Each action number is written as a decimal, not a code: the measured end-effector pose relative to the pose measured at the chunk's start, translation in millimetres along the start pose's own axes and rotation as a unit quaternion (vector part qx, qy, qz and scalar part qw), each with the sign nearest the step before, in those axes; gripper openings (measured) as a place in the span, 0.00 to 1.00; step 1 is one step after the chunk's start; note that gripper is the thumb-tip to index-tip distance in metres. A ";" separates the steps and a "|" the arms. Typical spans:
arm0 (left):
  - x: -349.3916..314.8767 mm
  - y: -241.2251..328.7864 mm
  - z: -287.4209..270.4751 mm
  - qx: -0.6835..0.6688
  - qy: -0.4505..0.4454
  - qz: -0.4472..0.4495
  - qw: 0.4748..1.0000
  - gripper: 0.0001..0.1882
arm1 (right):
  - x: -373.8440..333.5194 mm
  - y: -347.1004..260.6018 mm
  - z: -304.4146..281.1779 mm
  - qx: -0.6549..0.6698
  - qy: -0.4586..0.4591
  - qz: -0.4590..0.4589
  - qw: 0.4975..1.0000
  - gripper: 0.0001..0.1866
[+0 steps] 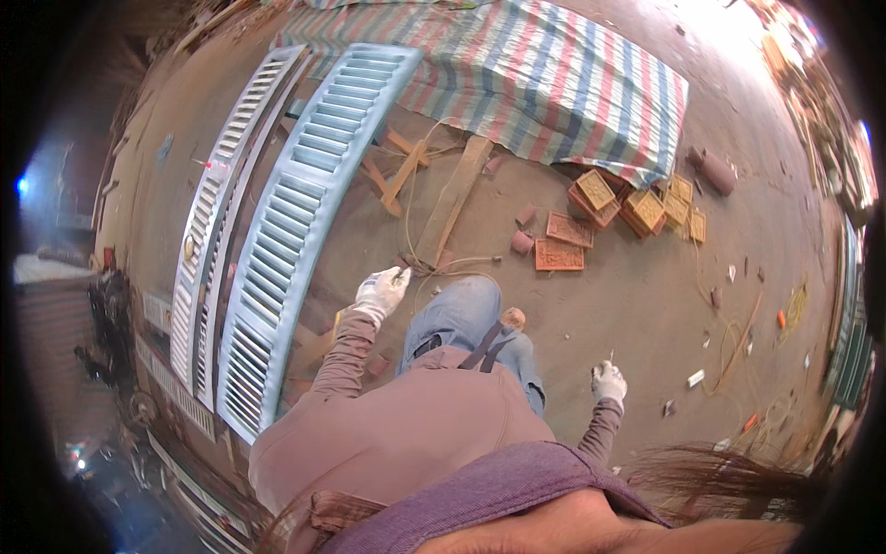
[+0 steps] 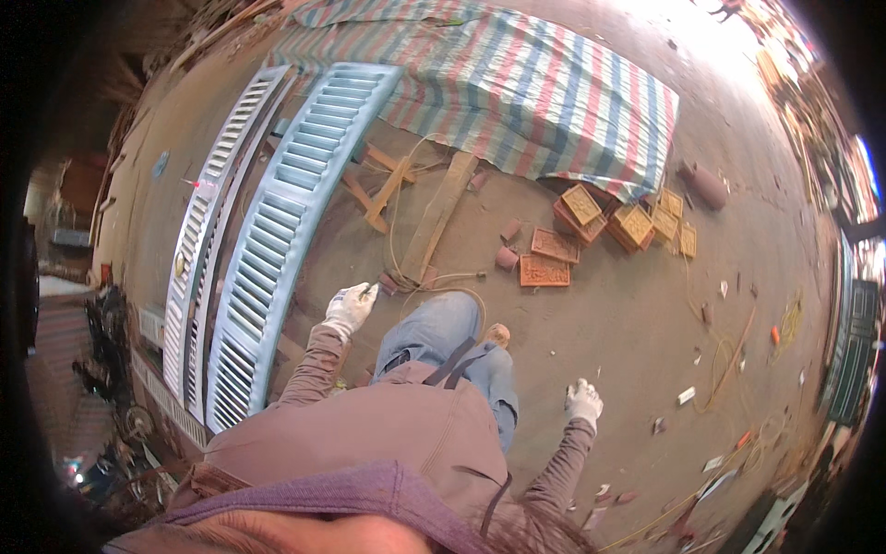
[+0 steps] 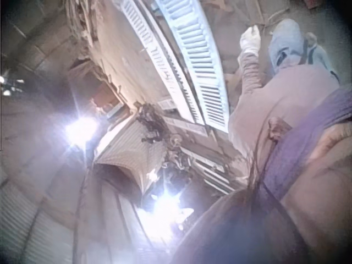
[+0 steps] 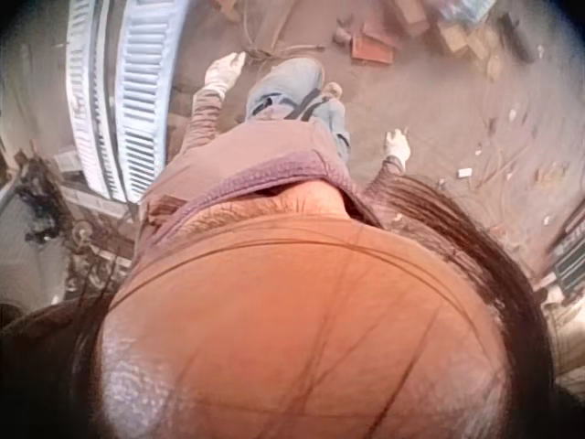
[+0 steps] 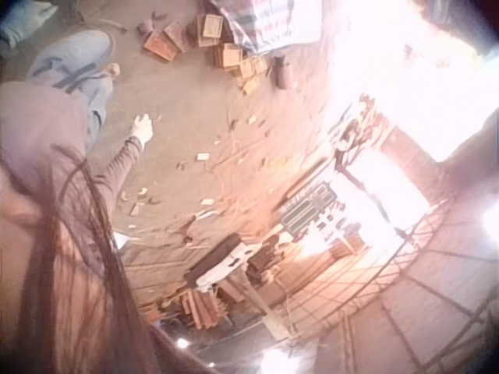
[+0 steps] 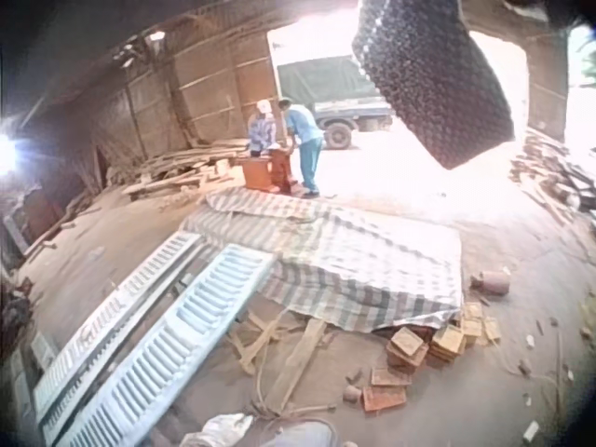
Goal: The person paints white slatted wooden panels with a yellow brush, dipping the brush into a yellow paint can and applying paint to the slats. The person moves between panels, repositions the paint can, and continues brushing the surfaces.
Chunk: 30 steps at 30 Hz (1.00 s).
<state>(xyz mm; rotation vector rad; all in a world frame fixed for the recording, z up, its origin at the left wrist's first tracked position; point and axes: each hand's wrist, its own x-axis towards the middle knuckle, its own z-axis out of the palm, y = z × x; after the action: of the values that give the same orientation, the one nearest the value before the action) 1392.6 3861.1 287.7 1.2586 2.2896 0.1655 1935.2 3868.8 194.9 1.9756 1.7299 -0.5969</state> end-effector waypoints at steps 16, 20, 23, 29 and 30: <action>290.0 17.4 -55.5 -0.042 0.074 -0.209 0.974 0.28 | 317.5 -202.9 -221.5 -0.053 -0.056 -0.140 0.987 0.16; 382.4 26.9 -88.7 -0.024 0.069 -0.219 0.973 0.37 | 363.4 -241.7 -260.0 0.079 -0.098 -0.199 0.972 0.20; 446.0 37.6 -118.8 -0.018 0.028 -0.248 0.968 0.40 | 404.3 -253.3 -291.4 0.099 -0.102 -0.174 0.974 0.21; 557.8 42.7 -127.1 -0.015 -0.021 -0.297 0.955 0.49 | 552.2 -233.0 -322.0 -0.016 -0.179 -0.165 0.970 0.21; 578.8 54.2 -131.2 -0.024 -0.046 -0.310 0.949 0.52 | 593.8 -222.8 -320.8 -0.015 -0.169 -0.176 0.970 0.21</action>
<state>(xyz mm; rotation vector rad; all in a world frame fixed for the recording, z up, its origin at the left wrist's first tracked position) 1116.9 4381.9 198.7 0.4618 2.4581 -0.0625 1796.5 4558.5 94.4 1.4451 1.8607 -0.9588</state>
